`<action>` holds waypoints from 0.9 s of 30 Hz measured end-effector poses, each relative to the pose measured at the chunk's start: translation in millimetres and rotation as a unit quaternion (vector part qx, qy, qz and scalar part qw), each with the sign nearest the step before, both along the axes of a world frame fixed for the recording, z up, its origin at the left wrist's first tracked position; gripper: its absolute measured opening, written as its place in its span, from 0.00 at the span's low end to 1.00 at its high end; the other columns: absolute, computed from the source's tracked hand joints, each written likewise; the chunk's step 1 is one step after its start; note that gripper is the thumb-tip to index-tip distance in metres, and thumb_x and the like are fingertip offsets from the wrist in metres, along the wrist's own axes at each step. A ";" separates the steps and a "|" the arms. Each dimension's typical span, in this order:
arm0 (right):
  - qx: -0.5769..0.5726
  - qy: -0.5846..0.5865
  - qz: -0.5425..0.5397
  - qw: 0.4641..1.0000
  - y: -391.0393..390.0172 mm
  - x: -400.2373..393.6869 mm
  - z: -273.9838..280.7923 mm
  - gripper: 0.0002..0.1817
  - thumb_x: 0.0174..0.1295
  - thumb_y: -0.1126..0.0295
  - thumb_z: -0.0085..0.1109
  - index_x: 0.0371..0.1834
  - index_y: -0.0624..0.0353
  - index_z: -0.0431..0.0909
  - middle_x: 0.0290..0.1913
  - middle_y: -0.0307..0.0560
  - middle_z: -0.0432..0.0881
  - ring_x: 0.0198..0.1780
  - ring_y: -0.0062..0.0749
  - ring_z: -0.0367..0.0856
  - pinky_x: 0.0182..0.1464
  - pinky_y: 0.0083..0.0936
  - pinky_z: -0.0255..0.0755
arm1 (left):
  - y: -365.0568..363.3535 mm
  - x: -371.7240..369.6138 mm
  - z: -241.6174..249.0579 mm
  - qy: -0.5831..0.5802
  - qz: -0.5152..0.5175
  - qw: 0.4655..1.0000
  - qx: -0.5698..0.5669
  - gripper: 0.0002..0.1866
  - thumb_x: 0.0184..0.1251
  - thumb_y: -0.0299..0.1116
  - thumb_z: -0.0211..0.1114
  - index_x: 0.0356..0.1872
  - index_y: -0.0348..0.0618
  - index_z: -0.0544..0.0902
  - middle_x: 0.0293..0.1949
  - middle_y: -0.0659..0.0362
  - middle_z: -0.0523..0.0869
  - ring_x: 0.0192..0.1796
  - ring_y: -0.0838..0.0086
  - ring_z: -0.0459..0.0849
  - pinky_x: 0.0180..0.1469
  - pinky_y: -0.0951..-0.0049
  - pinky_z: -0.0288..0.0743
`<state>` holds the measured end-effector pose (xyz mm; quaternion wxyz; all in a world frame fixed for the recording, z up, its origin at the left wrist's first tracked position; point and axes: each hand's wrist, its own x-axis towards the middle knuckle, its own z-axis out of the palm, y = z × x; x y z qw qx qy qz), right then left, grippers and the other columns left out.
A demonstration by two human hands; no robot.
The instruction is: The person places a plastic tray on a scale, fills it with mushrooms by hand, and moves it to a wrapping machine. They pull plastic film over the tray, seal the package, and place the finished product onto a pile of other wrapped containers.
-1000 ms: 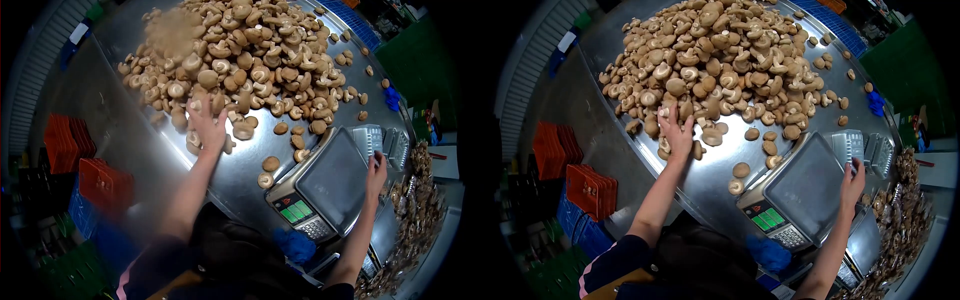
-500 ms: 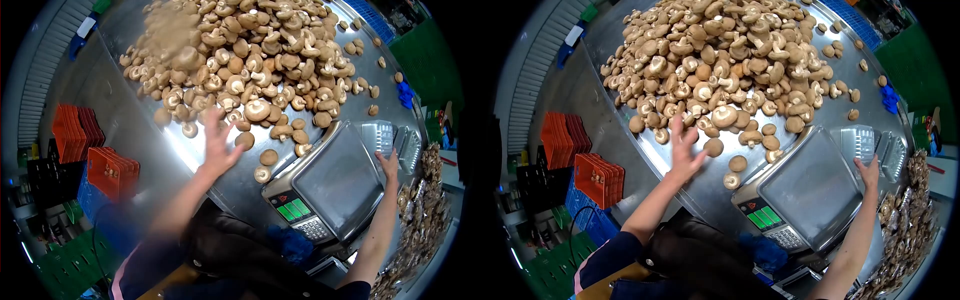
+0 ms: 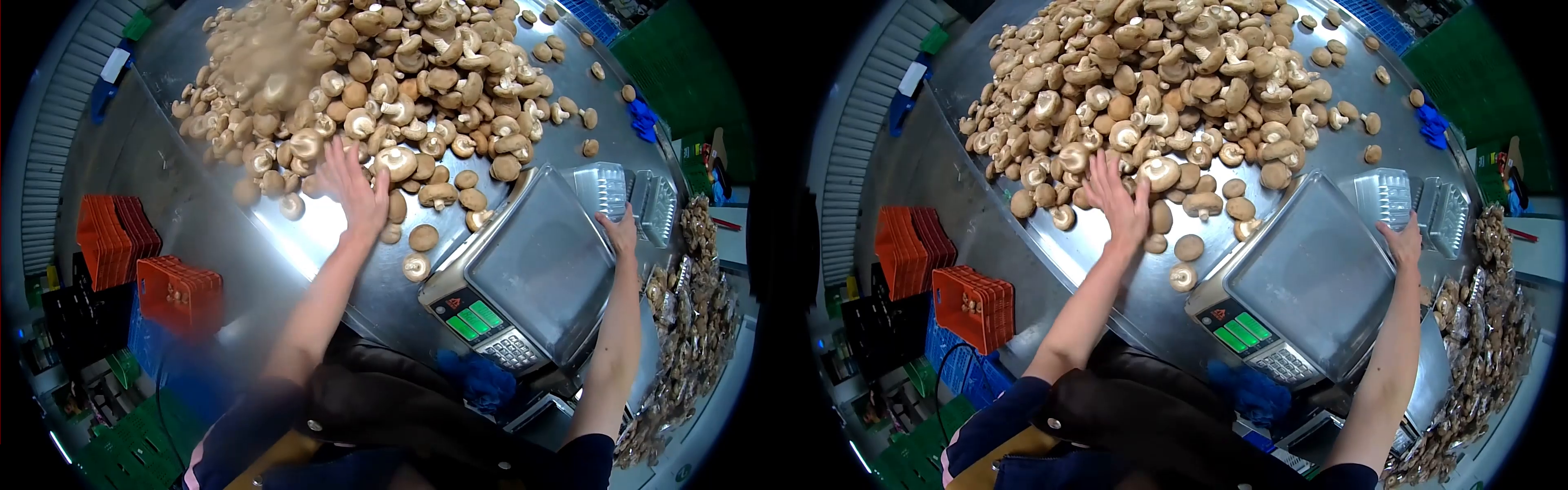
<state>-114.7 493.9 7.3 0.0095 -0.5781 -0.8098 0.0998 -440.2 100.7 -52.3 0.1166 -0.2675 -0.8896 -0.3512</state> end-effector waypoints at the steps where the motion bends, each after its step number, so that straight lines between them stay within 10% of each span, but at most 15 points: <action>1: 0.013 0.006 0.005 1.000 0.1 1.1 -2.3 0.55 0.37 0.44 0.74 0.68 0.64 0.62 0.60 0.63 0.74 0.62 0.54 0.73 0.64 0.39 0.65 | 6.1 -11.5 3.3 -0.012 -0.007 0.999 0.048 0.32 0.60 0.36 0.61 0.64 0.37 0.61 0.71 0.42 0.54 0.75 0.49 0.46 0.73 0.44 0.35; 8: 0.038 0.020 0.018 0.999 -6.0 3.2 2.4 0.54 0.34 0.46 0.75 0.65 0.67 0.65 0.56 0.63 0.77 0.60 0.53 0.74 0.62 0.39 0.66 | -69.5 53.4 17.2 -0.073 -0.184 0.979 -0.056 0.37 0.54 0.36 0.68 0.66 0.45 0.63 0.73 0.43 0.52 0.75 0.44 0.46 0.70 0.37 0.36; 16: 0.113 0.011 0.084 0.990 -26.4 -9.0 24.3 0.43 0.40 0.54 0.73 0.61 0.62 0.68 0.52 0.61 0.79 0.55 0.52 0.76 0.57 0.39 0.69 | -60.2 64.8 12.7 -0.100 -0.159 0.978 -0.094 0.37 0.52 0.31 0.69 0.63 0.39 0.63 0.70 0.42 0.55 0.75 0.45 0.46 0.70 0.38 0.38; 24: 0.139 0.025 0.049 0.989 -10.8 24.8 51.7 0.23 0.60 0.67 0.52 0.61 0.56 0.71 0.46 0.66 0.80 0.44 0.57 0.82 0.47 0.40 0.73 | -67.8 -17.5 21.3 0.025 -0.147 0.989 -0.009 0.14 0.50 0.26 0.66 0.41 0.46 0.82 0.47 0.55 0.78 0.56 0.56 0.71 0.60 0.57 0.64; 27: 0.098 0.362 0.052 0.926 -73.5 -15.2 90.5 0.17 0.65 0.73 0.50 0.56 0.63 0.75 0.43 0.55 0.84 0.38 0.38 0.85 0.41 0.27 0.77 | -36.6 -42.0 21.1 0.048 -0.161 0.984 -0.065 0.08 0.48 0.28 0.67 0.32 0.48 0.86 0.36 0.58 0.76 0.47 0.60 0.72 0.50 0.59 0.66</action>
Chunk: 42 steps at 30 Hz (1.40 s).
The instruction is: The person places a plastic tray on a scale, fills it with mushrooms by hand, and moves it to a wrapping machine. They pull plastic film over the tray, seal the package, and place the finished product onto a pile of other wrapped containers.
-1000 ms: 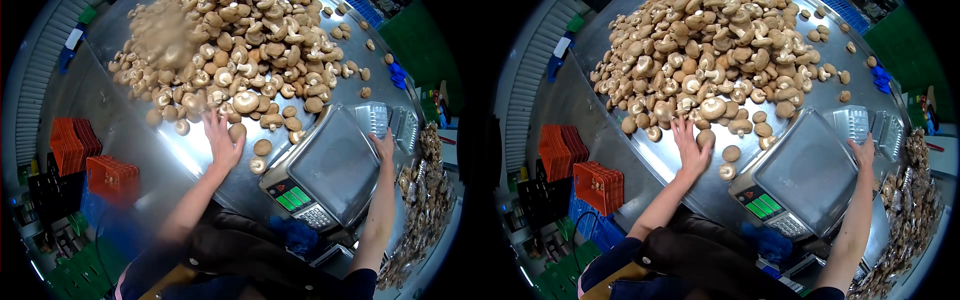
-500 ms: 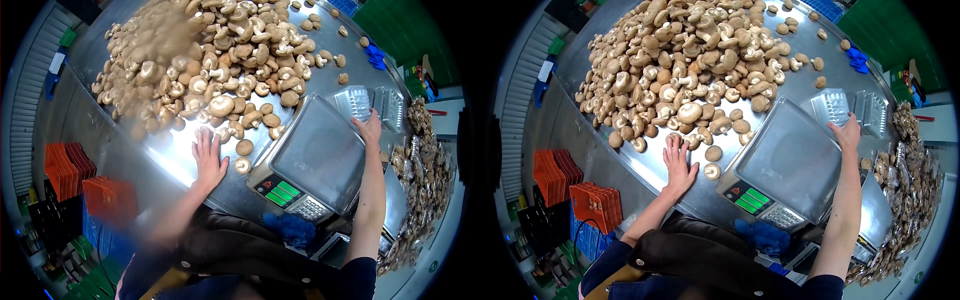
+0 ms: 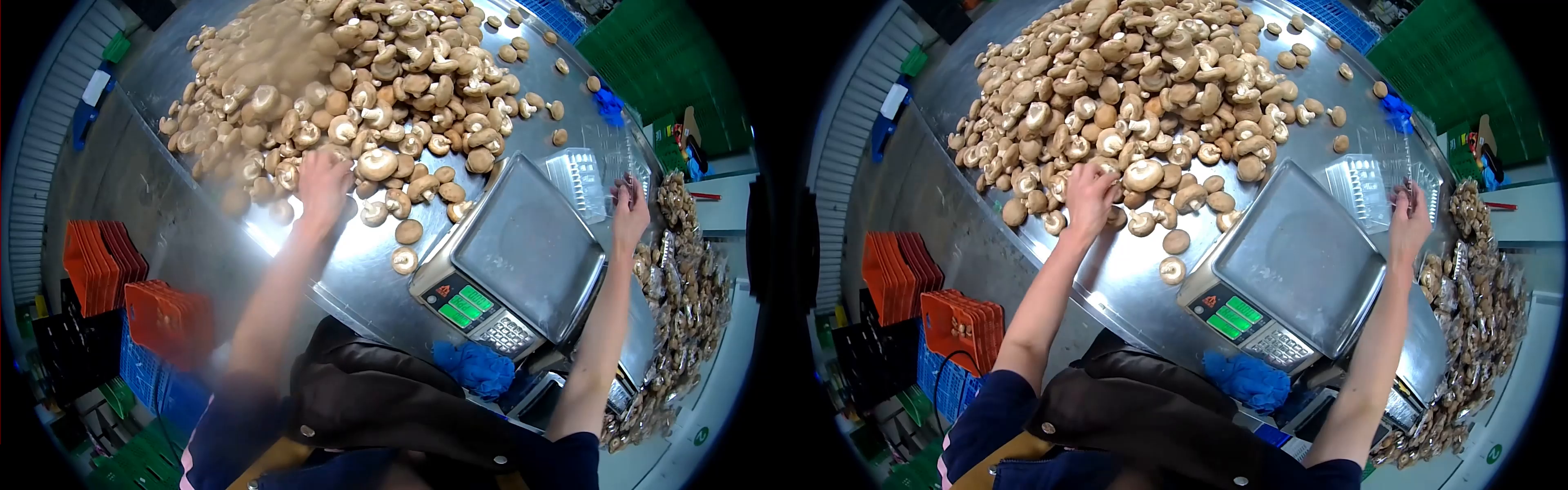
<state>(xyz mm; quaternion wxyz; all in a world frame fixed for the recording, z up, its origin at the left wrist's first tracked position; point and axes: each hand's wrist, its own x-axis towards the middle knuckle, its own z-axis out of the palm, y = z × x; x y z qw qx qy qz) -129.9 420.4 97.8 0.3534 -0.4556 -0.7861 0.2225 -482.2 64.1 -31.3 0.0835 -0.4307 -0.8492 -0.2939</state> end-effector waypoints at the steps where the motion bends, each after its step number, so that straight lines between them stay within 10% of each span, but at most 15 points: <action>1: -0.061 0.115 0.021 0.991 -23.7 -15.8 13.7 0.16 0.66 0.74 0.50 0.55 0.64 0.75 0.42 0.52 0.85 0.37 0.33 0.85 0.40 0.24 0.77 | 6.4 -5.8 -6.5 0.067 -0.020 0.997 -0.021 0.07 0.48 0.29 0.67 0.31 0.47 0.86 0.34 0.57 0.75 0.46 0.60 0.72 0.48 0.58 0.65; 13: -0.261 0.167 0.150 0.939 -226.2 -45.7 0.3 0.14 0.66 0.76 0.52 0.53 0.71 0.74 0.40 0.53 0.84 0.38 0.30 0.84 0.40 0.23 0.77 | -0.2 -3.8 -7.3 0.087 -0.004 0.996 0.027 0.07 0.51 0.29 0.67 0.30 0.39 0.81 0.38 0.53 0.75 0.49 0.58 0.72 0.54 0.58 0.63; 24: -0.360 0.199 0.170 0.896 -254.4 -58.0 -15.0 0.14 0.67 0.77 0.50 0.53 0.70 0.73 0.40 0.53 0.84 0.37 0.29 0.84 0.37 0.19 0.76 | -179.5 -4.1 24.0 -0.262 0.251 0.929 0.071 0.13 0.69 0.37 0.49 0.36 0.37 0.76 0.36 0.46 0.78 0.38 0.53 0.75 0.43 0.59 0.70; 29: -0.418 0.160 0.194 0.873 -267.2 -61.2 -26.5 0.14 0.67 0.77 0.50 0.53 0.68 0.74 0.40 0.52 0.84 0.36 0.27 0.84 0.36 0.18 0.76 | -288.8 -9.3 23.7 -0.134 0.345 0.825 -0.427 0.18 0.64 0.42 0.61 0.46 0.38 0.81 0.58 0.44 0.75 0.57 0.52 0.74 0.54 0.58 0.71; 32: -0.484 0.116 0.228 0.837 -275.7 -65.7 -36.3 0.14 0.67 0.76 0.49 0.54 0.67 0.74 0.40 0.50 0.84 0.36 0.26 0.84 0.35 0.17 0.75 | -295.8 1.1 5.3 0.074 0.325 0.918 -0.213 0.22 0.58 0.38 0.66 0.53 0.41 0.77 0.57 0.48 0.76 0.61 0.53 0.71 0.55 0.62 0.72; 34: -0.538 0.058 0.262 0.799 -284.8 -72.8 -41.0 0.14 0.66 0.77 0.48 0.54 0.66 0.74 0.40 0.49 0.85 0.35 0.24 0.84 0.34 0.16 0.74 | -240.2 15.8 50.4 -0.109 0.173 0.978 -0.043 0.29 0.61 0.39 0.64 0.64 0.46 0.69 0.57 0.49 0.77 0.61 0.56 0.73 0.57 0.62 0.72; 37: -0.557 -0.012 0.337 0.759 -300.3 -90.5 -44.7 0.15 0.65 0.78 0.49 0.54 0.66 0.74 0.40 0.50 0.85 0.35 0.24 0.83 0.33 0.15 0.74 | -175.8 41.7 62.8 -0.479 -0.023 0.877 -0.002 0.29 0.66 0.43 0.61 0.63 0.36 0.69 0.56 0.51 0.79 0.52 0.68 0.81 0.52 0.69 0.76; 39: -0.582 0.013 0.356 0.731 -305.5 -98.5 -58.9 0.17 0.66 0.77 0.49 0.57 0.66 0.72 0.41 0.51 0.84 0.36 0.27 0.84 0.33 0.15 0.75 | -144.2 60.9 71.3 -0.628 -0.145 0.763 -0.046 0.15 0.70 0.35 0.57 0.50 0.34 0.75 0.34 0.56 0.85 0.29 0.77 0.84 0.32 0.77 0.77; 42: -0.612 0.070 0.302 0.727 -310.5 -94.9 -86.1 0.21 0.67 0.76 0.49 0.63 0.65 0.65 0.42 0.53 0.83 0.37 0.29 0.85 0.33 0.16 0.77 | -140.4 63.5 53.2 -0.669 0.009 0.742 -0.049 0.10 0.72 0.34 0.54 0.39 0.37 0.74 0.26 0.57 0.83 0.17 0.78 0.79 0.15 0.81 0.68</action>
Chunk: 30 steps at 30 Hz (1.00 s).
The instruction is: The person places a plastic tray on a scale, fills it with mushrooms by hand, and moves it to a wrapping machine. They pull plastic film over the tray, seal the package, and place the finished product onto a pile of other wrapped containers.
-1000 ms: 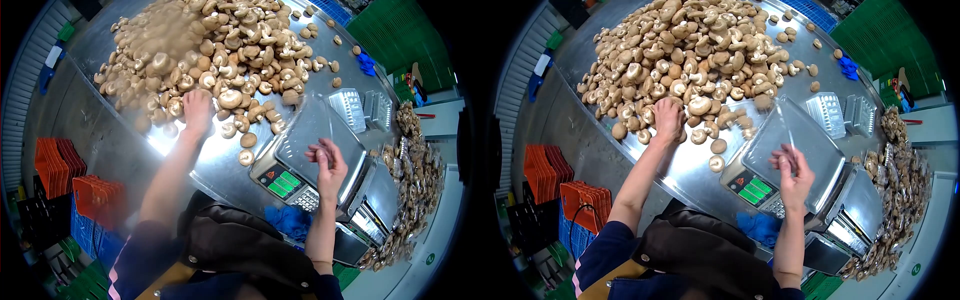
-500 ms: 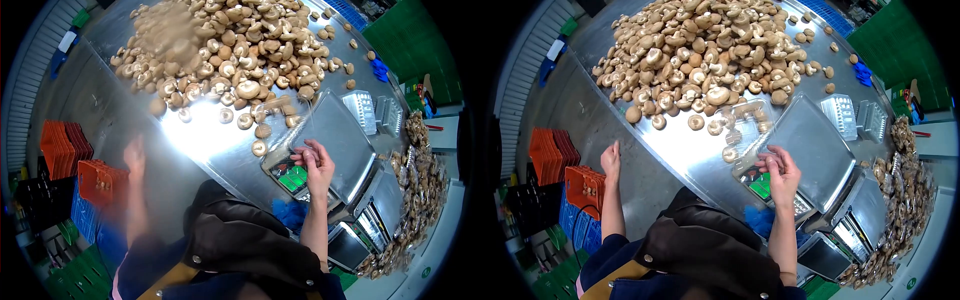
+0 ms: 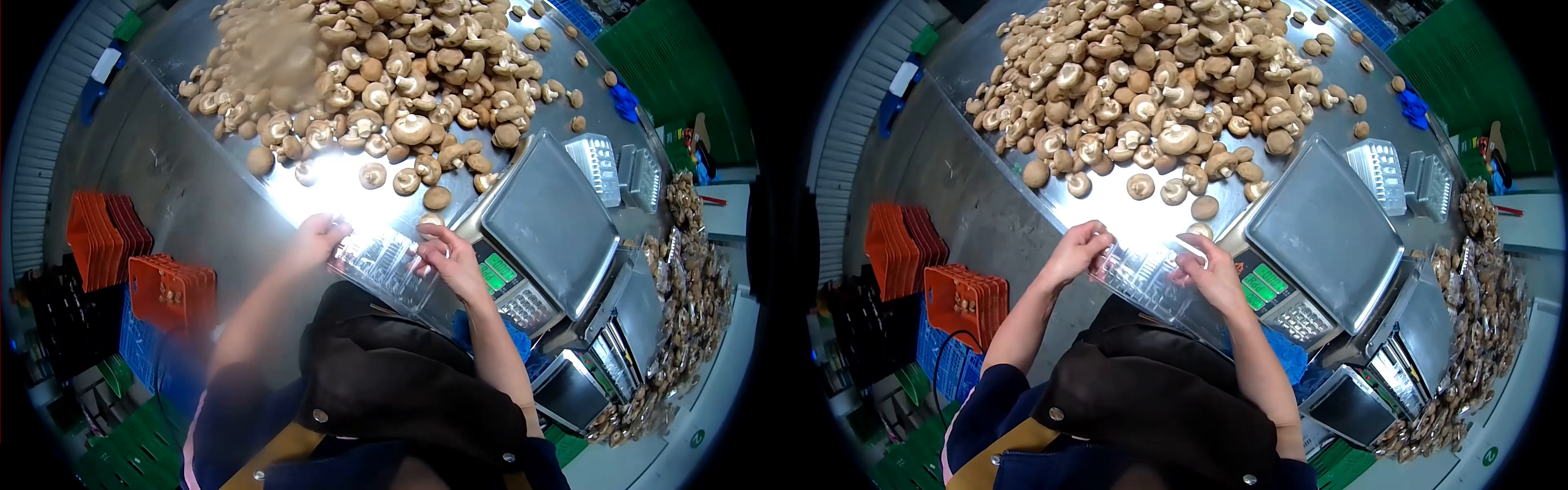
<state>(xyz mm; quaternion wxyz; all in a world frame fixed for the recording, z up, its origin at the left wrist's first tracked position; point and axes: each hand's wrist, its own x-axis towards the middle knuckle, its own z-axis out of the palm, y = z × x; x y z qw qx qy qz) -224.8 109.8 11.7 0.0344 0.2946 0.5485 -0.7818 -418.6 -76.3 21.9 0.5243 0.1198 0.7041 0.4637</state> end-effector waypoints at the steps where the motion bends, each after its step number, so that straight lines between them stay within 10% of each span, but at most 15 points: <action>1: -0.014 -0.006 -0.036 0.999 -2.8 1.9 -9.7 0.23 0.67 0.76 0.49 0.66 0.64 0.62 0.43 0.54 0.83 0.37 0.30 0.85 0.33 0.16 0.77 | -1.5 -1.1 -2.2 0.013 0.051 0.998 -0.025 0.10 0.73 0.34 0.52 0.38 0.37 0.74 0.26 0.56 0.83 0.15 0.77 0.79 0.12 0.82 0.66; 5: -0.056 -0.083 0.028 0.995 -28.2 4.2 -11.5 0.27 0.69 0.72 0.48 0.69 0.63 0.53 0.40 0.56 0.82 0.29 0.32 0.84 0.27 0.20 0.78 | -9.6 -4.8 -9.5 -0.045 0.105 0.991 -0.075 0.10 0.74 0.31 0.46 0.45 0.34 0.70 0.27 0.52 0.83 0.14 0.74 0.78 0.10 0.83 0.63; 14: -0.077 -0.174 -0.116 0.975 -8.3 -51.3 -67.6 0.18 0.65 0.78 0.37 0.56 0.71 0.66 0.26 0.56 0.79 0.14 0.26 0.71 0.12 0.21 0.63 | 31.0 -50.5 -47.0 -0.229 0.168 0.958 -0.040 0.18 0.66 0.18 0.50 0.56 0.28 0.62 0.44 0.41 0.83 0.26 0.70 0.84 0.28 0.76 0.84; 21: 0.138 -0.116 -0.279 0.943 84.4 -150.1 -80.3 0.15 0.64 0.81 0.34 0.52 0.73 0.67 0.26 0.58 0.79 0.17 0.34 0.79 0.14 0.29 0.71 | 149.3 -97.9 -99.6 -0.117 0.238 0.957 0.120 0.05 0.66 0.18 0.48 0.38 0.30 0.73 0.19 0.58 0.72 0.15 0.74 0.69 0.16 0.76 0.65; 30: 0.070 -0.041 -0.335 0.939 78.7 -151.3 -73.5 0.18 0.65 0.84 0.34 0.57 0.65 0.64 0.37 0.53 0.80 0.19 0.32 0.78 0.13 0.21 0.71 | 157.2 -81.8 -95.5 -0.057 0.272 0.951 0.135 0.12 0.67 0.20 0.50 0.50 0.32 0.72 0.37 0.51 0.79 0.22 0.71 0.79 0.18 0.75 0.72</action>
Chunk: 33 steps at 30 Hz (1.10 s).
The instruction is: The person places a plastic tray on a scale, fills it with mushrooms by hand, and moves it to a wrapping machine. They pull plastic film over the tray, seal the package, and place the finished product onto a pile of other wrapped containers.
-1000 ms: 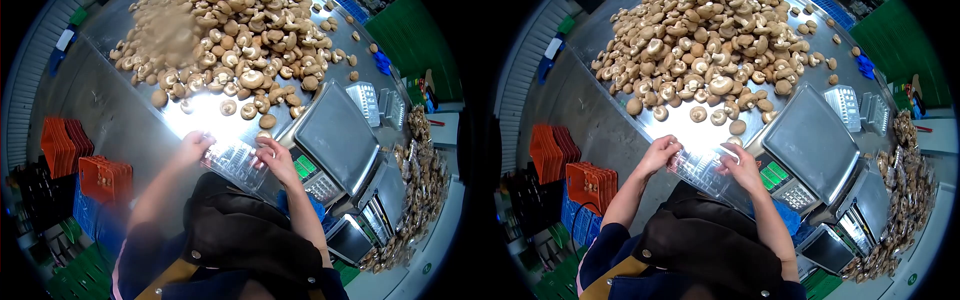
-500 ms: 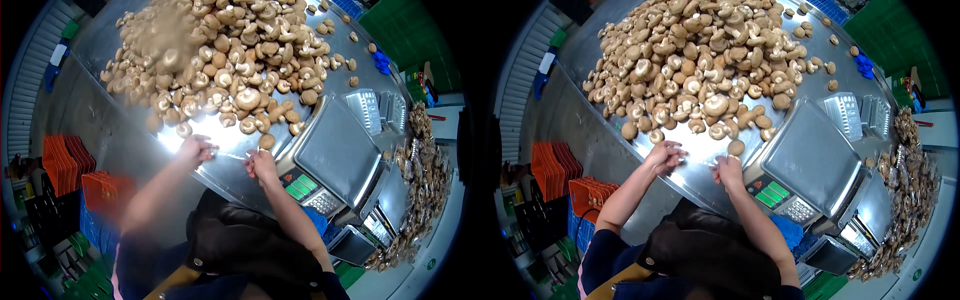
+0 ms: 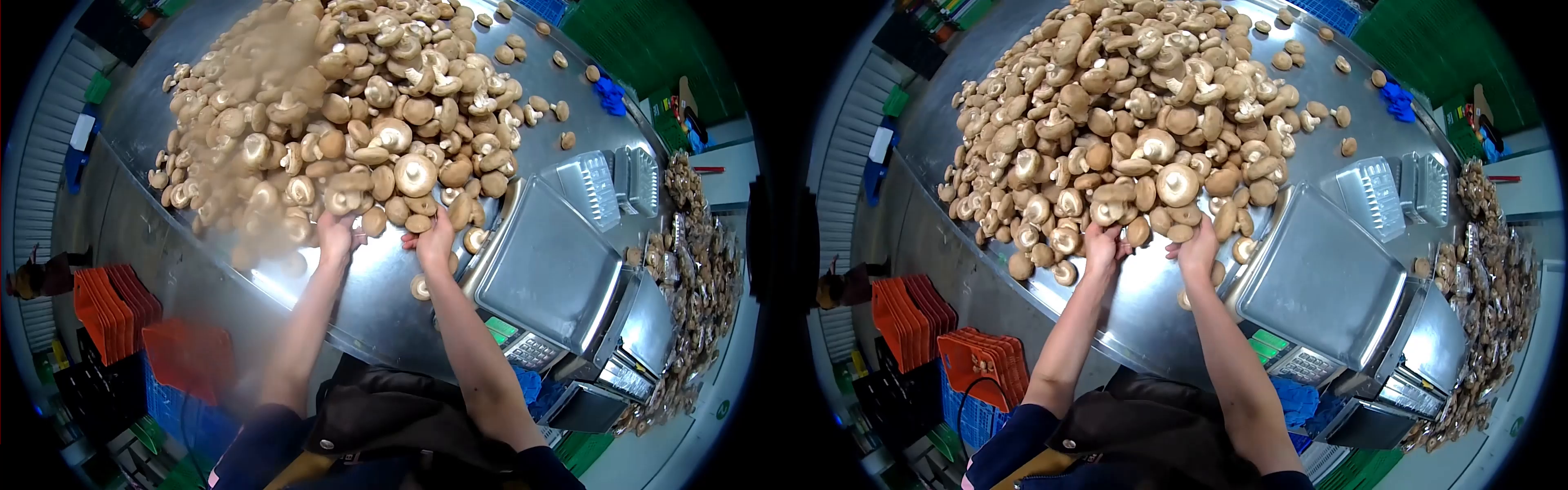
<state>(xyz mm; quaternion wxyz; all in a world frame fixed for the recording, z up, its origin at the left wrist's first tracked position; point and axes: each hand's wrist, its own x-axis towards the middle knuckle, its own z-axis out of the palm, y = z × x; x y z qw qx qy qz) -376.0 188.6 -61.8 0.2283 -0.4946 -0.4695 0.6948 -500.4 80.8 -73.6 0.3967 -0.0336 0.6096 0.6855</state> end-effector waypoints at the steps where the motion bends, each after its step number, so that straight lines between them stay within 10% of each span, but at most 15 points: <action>1: -0.014 0.014 -0.002 1.000 -5.3 6.3 3.9 0.18 0.65 0.83 0.35 0.58 0.65 0.63 0.38 0.52 0.80 0.19 0.31 0.78 0.13 0.21 0.71 | -5.4 3.4 4.1 0.001 -0.006 1.000 0.007 0.11 0.66 0.20 0.50 0.49 0.32 0.72 0.34 0.52 0.80 0.21 0.71 0.79 0.17 0.76 0.72; 9: -0.009 0.054 0.024 0.998 -32.2 53.4 54.3 0.20 0.71 0.79 0.33 0.66 0.58 0.59 0.42 0.52 0.79 0.20 0.31 0.79 0.17 0.23 0.76 | -45.2 41.5 60.5 0.049 -0.014 0.999 0.012 0.07 0.67 0.20 0.48 0.39 0.33 0.75 0.19 0.55 0.78 0.17 0.70 0.79 0.12 0.79 0.60; 14: 0.184 0.021 0.020 0.982 -23.8 93.3 79.5 0.16 0.73 0.75 0.36 0.62 0.61 0.62 0.42 0.49 0.80 0.22 0.26 0.79 0.19 0.22 0.75 | -44.6 58.5 98.7 0.082 -0.121 0.989 0.033 0.15 0.67 0.23 0.53 0.54 0.33 0.69 0.32 0.53 0.82 0.20 0.73 0.80 0.15 0.82 0.62; 23: 0.168 0.000 -0.113 0.979 38.4 226.5 91.4 0.16 0.73 0.73 0.40 0.62 0.62 0.66 0.44 0.47 0.81 0.23 0.25 0.79 0.15 0.21 0.71 | 39.6 133.9 114.3 0.076 -0.304 0.944 0.100 0.19 0.59 0.18 0.59 0.53 0.32 0.72 0.40 0.53 0.83 0.25 0.75 0.83 0.16 0.83 0.67; 28: 0.376 -0.269 -0.117 0.879 52.9 297.5 80.9 0.16 0.61 0.76 0.56 0.53 0.66 0.74 0.50 0.55 0.77 0.51 0.50 0.76 0.56 0.33 0.70 | 87.0 187.8 103.7 0.191 -0.386 0.903 0.006 0.22 0.56 0.19 0.60 0.55 0.34 0.72 0.22 0.56 0.83 0.20 0.75 0.81 0.17 0.77 0.70; 31: 0.481 -0.360 -0.071 0.797 56.8 325.3 68.7 0.18 0.57 0.77 0.58 0.52 0.64 0.75 0.55 0.54 0.74 0.59 0.51 0.70 0.60 0.38 0.66 | 96.0 208.6 94.4 0.361 -0.421 0.825 -0.105 0.24 0.49 0.25 0.65 0.52 0.36 0.75 0.28 0.48 0.85 0.30 0.55 0.84 0.40 0.61 0.77; 33: 0.457 -0.341 -0.053 0.820 57.4 336.0 67.2 0.25 0.54 0.77 0.61 0.58 0.62 0.71 0.59 0.57 0.70 0.62 0.53 0.65 0.64 0.40 0.61 | 93.9 217.0 76.7 0.441 -0.394 0.804 -0.067 0.18 0.52 0.22 0.64 0.47 0.34 0.74 0.25 0.53 0.83 0.24 0.66 0.83 0.29 0.69 0.75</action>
